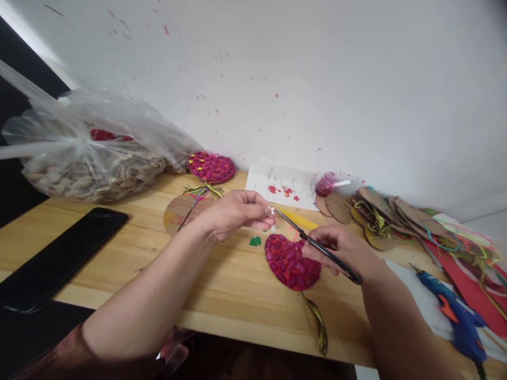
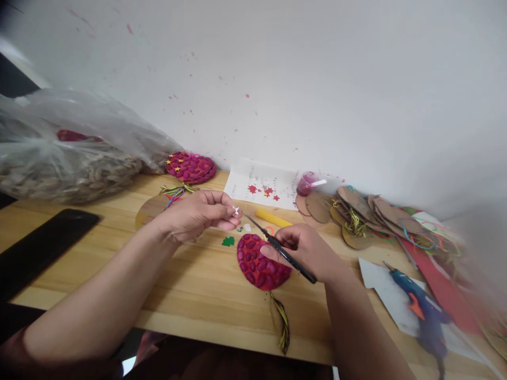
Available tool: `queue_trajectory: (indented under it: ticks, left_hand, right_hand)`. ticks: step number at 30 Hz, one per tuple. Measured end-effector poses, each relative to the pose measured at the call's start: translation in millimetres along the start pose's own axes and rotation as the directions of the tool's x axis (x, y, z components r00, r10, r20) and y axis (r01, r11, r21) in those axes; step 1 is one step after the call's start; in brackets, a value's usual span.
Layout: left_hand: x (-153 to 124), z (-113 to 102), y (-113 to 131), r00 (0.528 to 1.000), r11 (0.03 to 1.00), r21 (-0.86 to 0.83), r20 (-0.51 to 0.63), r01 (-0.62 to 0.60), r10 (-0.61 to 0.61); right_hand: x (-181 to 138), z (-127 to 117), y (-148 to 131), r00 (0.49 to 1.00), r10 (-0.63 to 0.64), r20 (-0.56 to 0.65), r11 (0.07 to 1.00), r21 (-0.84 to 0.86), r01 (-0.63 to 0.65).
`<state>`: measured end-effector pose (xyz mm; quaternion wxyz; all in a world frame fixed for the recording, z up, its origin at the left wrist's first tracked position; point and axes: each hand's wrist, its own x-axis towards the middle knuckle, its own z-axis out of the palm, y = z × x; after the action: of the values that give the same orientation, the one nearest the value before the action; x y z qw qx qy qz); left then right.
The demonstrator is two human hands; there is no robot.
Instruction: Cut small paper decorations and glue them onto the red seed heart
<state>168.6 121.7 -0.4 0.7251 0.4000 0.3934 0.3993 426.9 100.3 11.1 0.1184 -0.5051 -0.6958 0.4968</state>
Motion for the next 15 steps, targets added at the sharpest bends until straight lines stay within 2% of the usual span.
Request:
queue_trajectory:
  ticks: [5,9,15]
  left_hand:
    - [0.8,-1.4,-0.6,1.000,1.000,0.019,0.007,0.025,-0.025]
    - [2.3,-4.3,-3.1,0.998,0.998,0.060,0.059,0.030,-0.034]
    - [2.5,-5.7,-3.8,0.995,0.991,0.126,0.088,0.041,-0.053]
  right_hand:
    - [-2.8,-4.6,-1.2,1.000,-0.005,0.022,0.998,-0.067,0.006]
    - [-3.5,-8.2,0.4,0.999,-0.018,0.041,0.992,-0.123,0.023]
    - [-4.4,-10.4,2.6,0.994,0.003,0.107,0.992,-0.128,0.011]
